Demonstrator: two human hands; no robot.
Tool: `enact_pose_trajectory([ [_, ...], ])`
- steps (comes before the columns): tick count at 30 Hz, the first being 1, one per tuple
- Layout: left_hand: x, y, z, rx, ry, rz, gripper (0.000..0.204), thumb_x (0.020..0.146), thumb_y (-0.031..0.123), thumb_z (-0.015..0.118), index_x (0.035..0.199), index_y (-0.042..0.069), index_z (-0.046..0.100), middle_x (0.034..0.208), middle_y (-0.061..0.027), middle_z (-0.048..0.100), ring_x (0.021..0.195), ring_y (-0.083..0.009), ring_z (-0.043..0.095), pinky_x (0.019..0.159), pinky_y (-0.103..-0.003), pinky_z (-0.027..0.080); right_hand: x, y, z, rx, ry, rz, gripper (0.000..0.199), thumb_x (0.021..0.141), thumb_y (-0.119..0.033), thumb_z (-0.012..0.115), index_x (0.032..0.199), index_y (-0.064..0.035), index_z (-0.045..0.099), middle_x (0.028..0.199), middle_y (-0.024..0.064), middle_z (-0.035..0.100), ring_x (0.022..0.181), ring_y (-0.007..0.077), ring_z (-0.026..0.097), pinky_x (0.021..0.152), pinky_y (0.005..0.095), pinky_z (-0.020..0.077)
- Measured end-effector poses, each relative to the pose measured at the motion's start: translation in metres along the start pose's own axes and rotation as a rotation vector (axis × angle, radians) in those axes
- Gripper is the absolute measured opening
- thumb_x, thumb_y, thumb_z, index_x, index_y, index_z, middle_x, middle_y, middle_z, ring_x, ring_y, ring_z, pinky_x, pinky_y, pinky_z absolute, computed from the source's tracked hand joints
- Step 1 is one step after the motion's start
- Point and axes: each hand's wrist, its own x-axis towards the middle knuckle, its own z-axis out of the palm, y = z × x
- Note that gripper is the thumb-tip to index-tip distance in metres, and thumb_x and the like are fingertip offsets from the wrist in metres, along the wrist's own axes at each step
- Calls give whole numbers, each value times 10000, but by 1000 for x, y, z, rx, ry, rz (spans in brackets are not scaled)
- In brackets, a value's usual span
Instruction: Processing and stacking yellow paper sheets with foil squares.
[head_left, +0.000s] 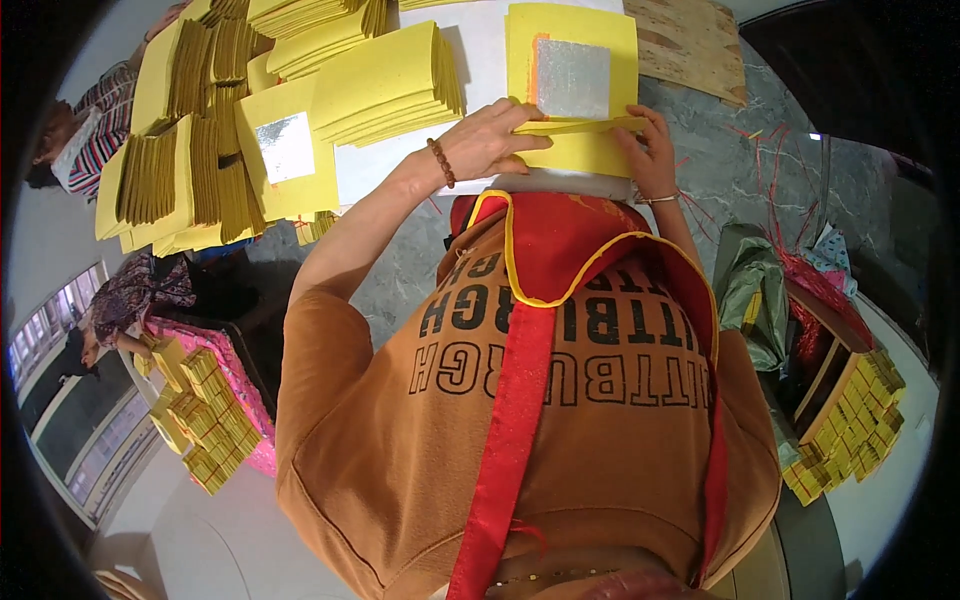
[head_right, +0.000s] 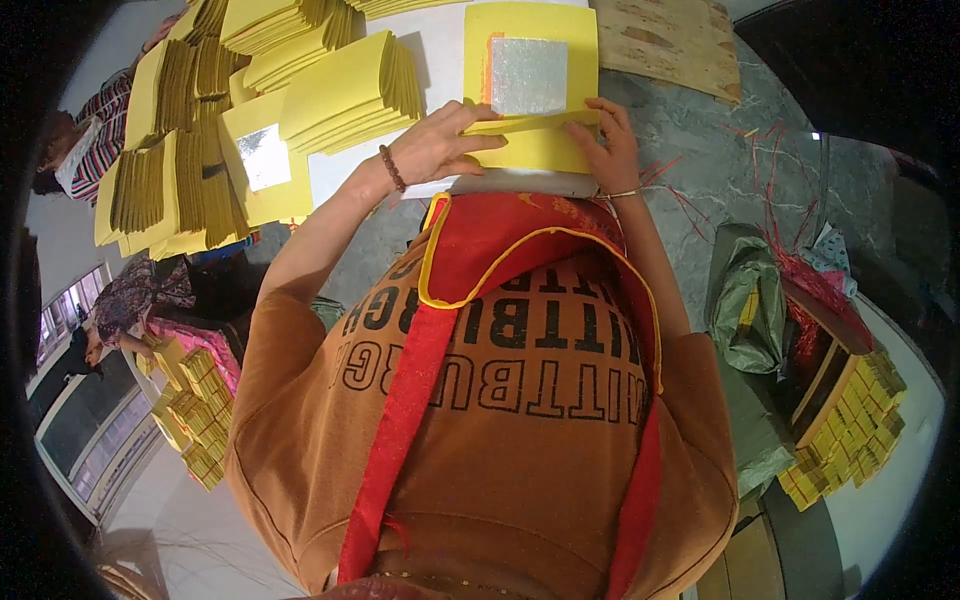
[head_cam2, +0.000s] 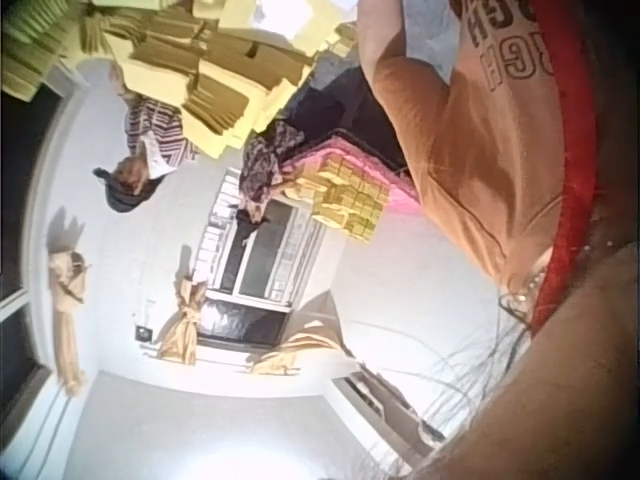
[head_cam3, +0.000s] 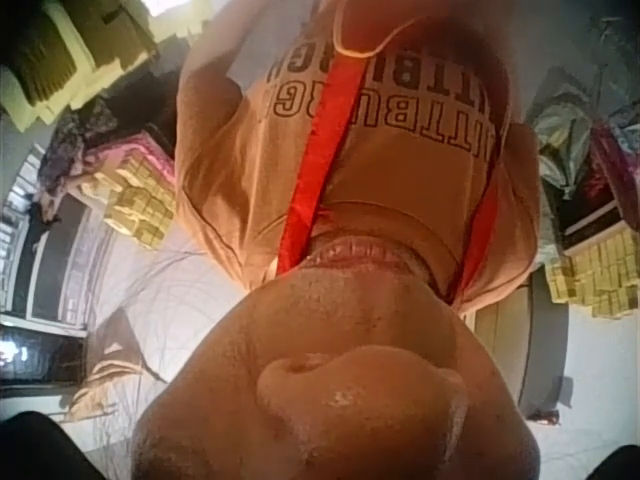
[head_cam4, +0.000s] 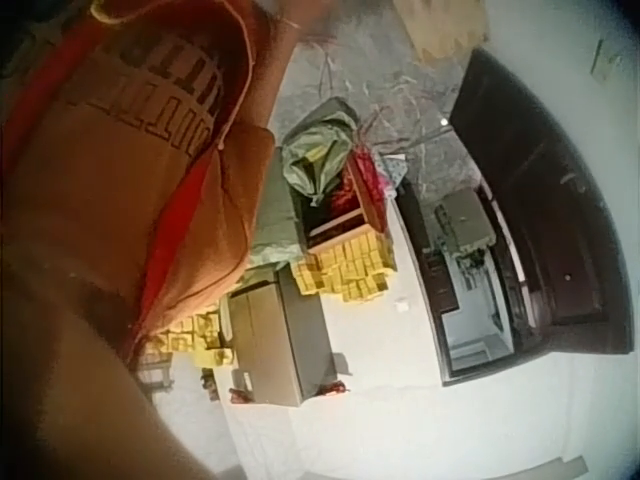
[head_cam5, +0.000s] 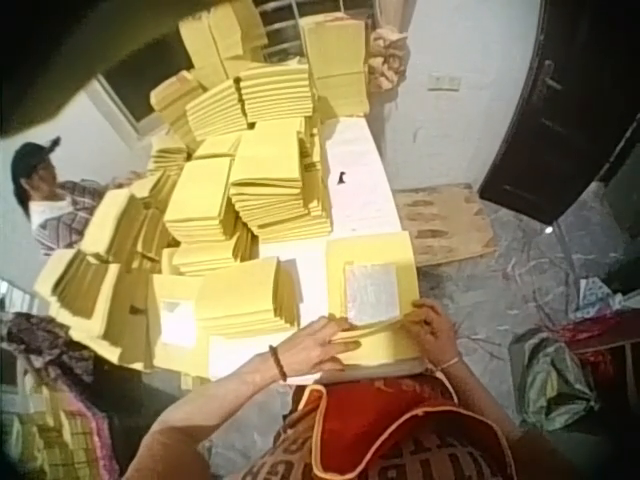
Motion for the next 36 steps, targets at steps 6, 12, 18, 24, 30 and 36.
enact_pose_trajectory([
  [6,-4,-12,4,19,163,101,248,803,174,607,1025,73,560,1247,-135,452,859,-243,558,745,-341,499,0,6,-11,144,-83,-134,304,762,-195,645,1023,-45,602,1174,79,496,1068,209,493,899,315,387],
  [12,1,-3,-12,-284,53,-336,125,888,140,485,957,38,469,1191,-147,484,772,-287,613,648,-343,522,-3,-3,-11,117,-123,-9,279,763,-82,625,1032,-48,557,1181,64,494,1047,205,503,880,316,406],
  [18,0,8,-2,-410,405,-370,438,823,140,590,1225,85,426,1137,-141,514,1055,-326,484,881,-390,431,-1,16,-2,179,-8,-52,238,769,-59,625,995,-38,550,1124,75,528,998,202,525,838,301,425],
  [24,1,-17,24,67,386,-263,312,732,56,618,1041,70,575,1111,-124,539,1060,-293,477,904,-385,410,1,15,-5,72,-19,-133,253,751,-63,637,987,-51,546,1139,88,529,1063,234,498,914,323,372],
  [30,-14,1,12,62,371,-37,306,718,-12,565,1013,67,574,1018,-113,579,932,-290,532,812,-373,454,-4,-31,-26,-268,-75,-390,352,692,-104,664,1027,-68,560,1154,116,546,1126,271,484,923,361,363],
  [36,-25,30,19,-241,366,-292,192,822,36,510,1012,31,536,852,-166,567,822,-332,546,716,-378,463,-24,-9,-18,79,-224,-132,214,788,-166,614,975,-62,607,1040,103,607,939,230,585,818,325,434],
])
